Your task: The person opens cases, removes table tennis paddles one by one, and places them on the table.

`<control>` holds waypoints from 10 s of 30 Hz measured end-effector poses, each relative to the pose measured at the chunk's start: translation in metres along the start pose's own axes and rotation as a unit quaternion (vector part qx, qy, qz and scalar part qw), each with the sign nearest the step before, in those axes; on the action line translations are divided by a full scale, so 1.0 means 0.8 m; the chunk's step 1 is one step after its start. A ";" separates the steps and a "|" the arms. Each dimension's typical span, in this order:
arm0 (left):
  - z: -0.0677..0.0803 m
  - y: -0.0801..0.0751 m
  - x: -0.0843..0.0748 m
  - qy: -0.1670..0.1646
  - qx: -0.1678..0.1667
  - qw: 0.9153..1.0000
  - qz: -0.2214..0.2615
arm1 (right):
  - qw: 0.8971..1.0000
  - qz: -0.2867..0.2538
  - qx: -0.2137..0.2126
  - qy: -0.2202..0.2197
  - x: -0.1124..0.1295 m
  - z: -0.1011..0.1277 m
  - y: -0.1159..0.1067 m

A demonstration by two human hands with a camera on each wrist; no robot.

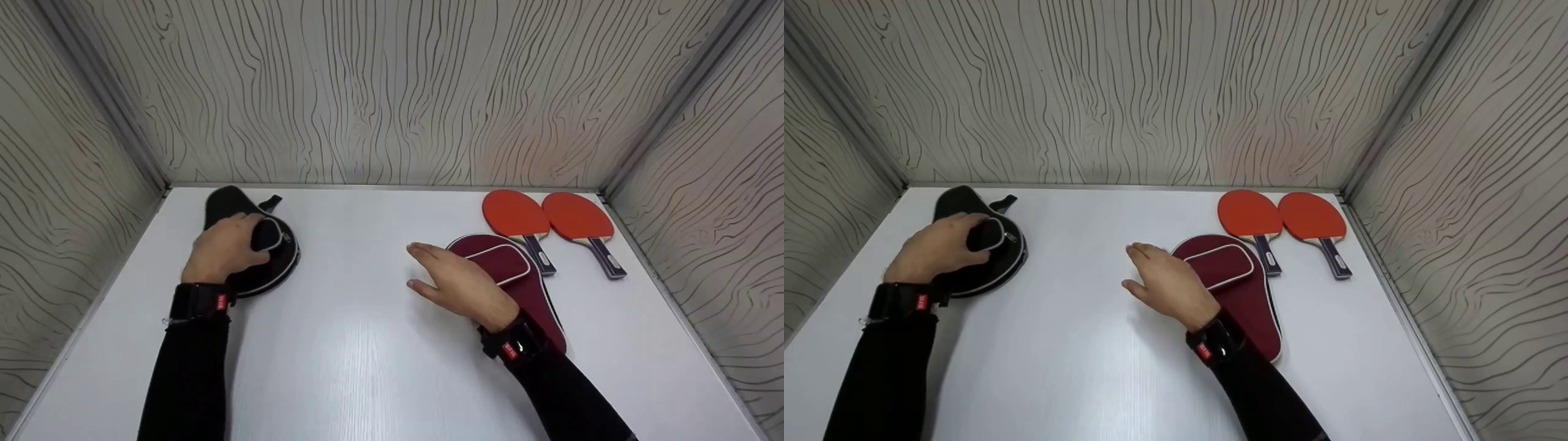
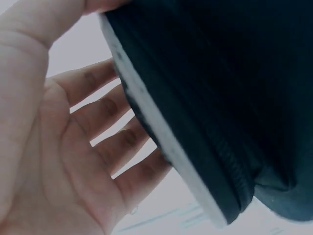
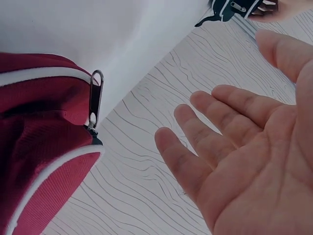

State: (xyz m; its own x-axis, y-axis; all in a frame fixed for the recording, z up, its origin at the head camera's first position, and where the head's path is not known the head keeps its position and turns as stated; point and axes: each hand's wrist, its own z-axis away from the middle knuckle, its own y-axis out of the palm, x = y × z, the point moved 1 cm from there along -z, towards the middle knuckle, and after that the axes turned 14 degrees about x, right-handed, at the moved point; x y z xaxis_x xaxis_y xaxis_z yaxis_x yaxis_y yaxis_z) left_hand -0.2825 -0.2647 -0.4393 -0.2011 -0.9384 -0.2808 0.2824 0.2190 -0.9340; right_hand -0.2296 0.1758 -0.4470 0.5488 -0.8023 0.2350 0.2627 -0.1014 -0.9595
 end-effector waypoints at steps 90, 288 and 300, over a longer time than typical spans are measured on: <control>-0.022 0.059 -0.178 0.113 -0.093 0.987 -0.065 | 0.987 0.131 -0.052 -0.081 0.053 -0.030 0.064; 0.000 0.073 -0.109 0.172 0.101 0.978 -0.055 | 0.994 -0.012 -0.062 0.094 -0.003 -0.093 0.032; -0.006 0.074 -0.110 0.161 0.098 0.981 -0.051 | 0.996 -0.008 -0.069 0.055 0.016 -0.093 0.043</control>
State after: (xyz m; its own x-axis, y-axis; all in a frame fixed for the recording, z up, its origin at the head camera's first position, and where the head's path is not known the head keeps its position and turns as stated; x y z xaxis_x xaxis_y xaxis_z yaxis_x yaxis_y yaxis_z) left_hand -0.2524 -0.1678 -0.4709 -0.5145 -0.8132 -0.2719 0.4133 0.0427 -0.9096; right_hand -0.2726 0.1187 -0.4884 0.4538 -0.8586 0.2386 0.1553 -0.1875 -0.9699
